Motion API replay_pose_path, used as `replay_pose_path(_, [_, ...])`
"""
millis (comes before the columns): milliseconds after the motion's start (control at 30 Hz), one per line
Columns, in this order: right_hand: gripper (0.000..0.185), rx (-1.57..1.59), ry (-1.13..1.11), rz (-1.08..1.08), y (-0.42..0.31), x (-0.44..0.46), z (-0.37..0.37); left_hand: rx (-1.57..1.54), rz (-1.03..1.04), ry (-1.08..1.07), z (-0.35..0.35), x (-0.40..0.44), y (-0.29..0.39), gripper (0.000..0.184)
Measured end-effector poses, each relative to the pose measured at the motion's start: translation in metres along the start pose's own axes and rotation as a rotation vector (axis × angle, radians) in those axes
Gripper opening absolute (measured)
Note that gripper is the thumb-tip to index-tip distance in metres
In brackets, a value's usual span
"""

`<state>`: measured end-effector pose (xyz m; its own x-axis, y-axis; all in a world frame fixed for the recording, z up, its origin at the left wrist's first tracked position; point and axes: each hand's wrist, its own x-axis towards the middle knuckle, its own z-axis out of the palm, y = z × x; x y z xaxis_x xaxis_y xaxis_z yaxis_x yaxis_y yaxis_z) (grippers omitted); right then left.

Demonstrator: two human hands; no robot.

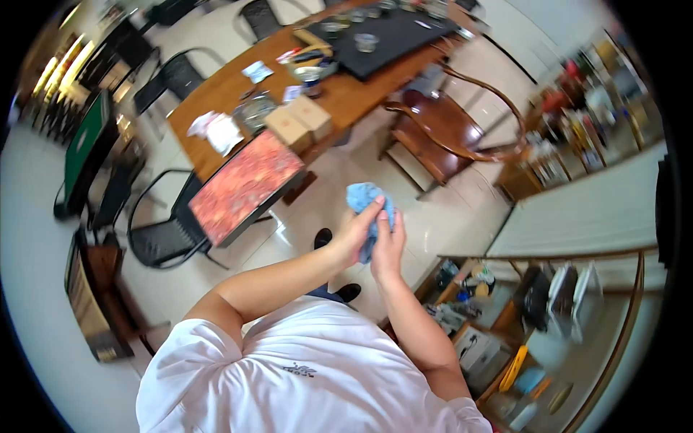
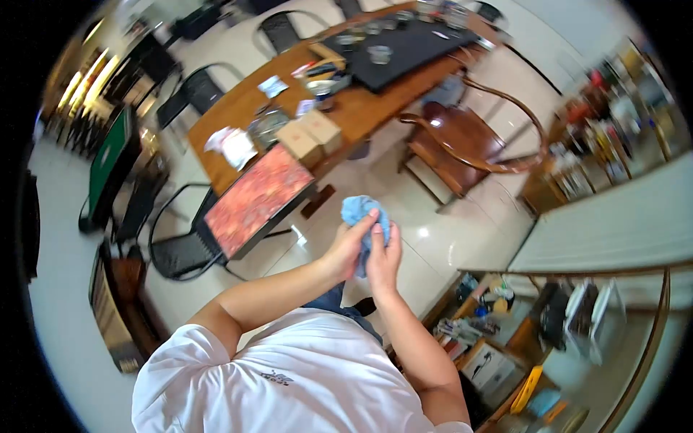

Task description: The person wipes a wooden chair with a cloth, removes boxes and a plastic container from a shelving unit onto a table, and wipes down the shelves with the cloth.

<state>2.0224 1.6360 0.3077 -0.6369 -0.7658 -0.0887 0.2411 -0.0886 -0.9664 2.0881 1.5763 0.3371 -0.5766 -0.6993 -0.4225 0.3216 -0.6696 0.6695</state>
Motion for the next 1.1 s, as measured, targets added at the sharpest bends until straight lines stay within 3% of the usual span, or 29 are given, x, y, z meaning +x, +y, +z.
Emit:
replay_pose_path(133, [0.037,-0.417,-0.424,-0.099,0.041,0.001,0.087,-0.066,0.238,0.307,-0.086,-0.024,0.056,0.022])
replay_pose_path(200, [0.040,-0.527,-0.575,-0.291,0.049,-0.008,0.096,-0.147,0.300,0.450,-0.110,-0.040,0.047,0.018])
replay_pose_path(267, [0.043,-0.571,-0.688,-0.457,0.075,-0.006,0.149,-0.309,0.272,0.507,-0.189,-0.037,0.063,0.014])
replay_pose_path(300, [0.048,-0.496,-0.742,-0.303,0.078,0.000,0.165,-0.323,0.277,0.519,-0.209,-0.044,0.069,0.014])
replay_pose_path(333, [0.048,-0.498,-0.754,-0.301,0.092,0.013,0.174,-0.294,0.323,0.577,-0.228,-0.050,0.076,0.013])
replay_pose_path(400, [0.058,-0.708,-0.584,-0.087,0.149,0.060,0.180,-0.240,0.424,0.673,-0.277,-0.063,0.088,0.012])
replay_pose_path(467, [0.073,-0.663,-0.360,0.141,0.191,0.115,0.181,-0.177,0.554,0.797,-0.340,-0.069,0.091,0.009])
replay_pose_path(500, [0.081,-0.750,-0.288,0.117,0.222,0.146,0.172,-0.130,0.542,1.048,-0.376,-0.065,0.089,0.010])
replay_pose_path(533, [0.088,-0.834,-0.215,0.089,0.242,0.171,0.165,-0.136,0.558,1.099,-0.410,-0.067,0.089,0.013])
replay_pose_path(633, [0.098,-0.864,-0.142,0.223,0.234,0.198,0.169,-0.022,0.519,1.058,-0.472,-0.082,0.099,0.016])
replay_pose_path(667, [0.098,-0.867,-0.145,0.225,0.229,0.203,0.171,-0.054,0.391,1.040,-0.489,-0.080,0.101,0.019])
replay_pose_path(733, [0.103,-0.625,-0.316,0.642,0.219,0.215,0.172,-0.084,0.260,1.020,-0.505,-0.072,0.109,0.023])
replay_pose_path(767, [0.100,-0.552,-0.376,0.733,0.228,0.226,0.171,-0.072,0.193,0.944,-0.513,-0.066,0.111,0.026])
replay_pose_path(833, [0.093,-0.518,-0.388,0.732,0.231,0.224,0.177,-0.064,0.055,0.851,-0.509,-0.061,0.122,0.033])
replay_pose_path(900, [0.087,-0.483,-0.399,0.729,0.241,0.225,0.179,-0.031,0.014,0.812,-0.529,-0.054,0.116,0.034])
replay_pose_path(967, [0.073,-0.557,-0.554,0.610,0.259,0.228,0.179,0.004,-0.023,0.772,-0.547,-0.050,0.110,0.036])
replay_pose_path(1100, [0.063,-0.524,-0.574,0.669,0.243,0.223,0.189,-0.047,-0.043,0.775,-0.550,-0.049,0.107,0.039])
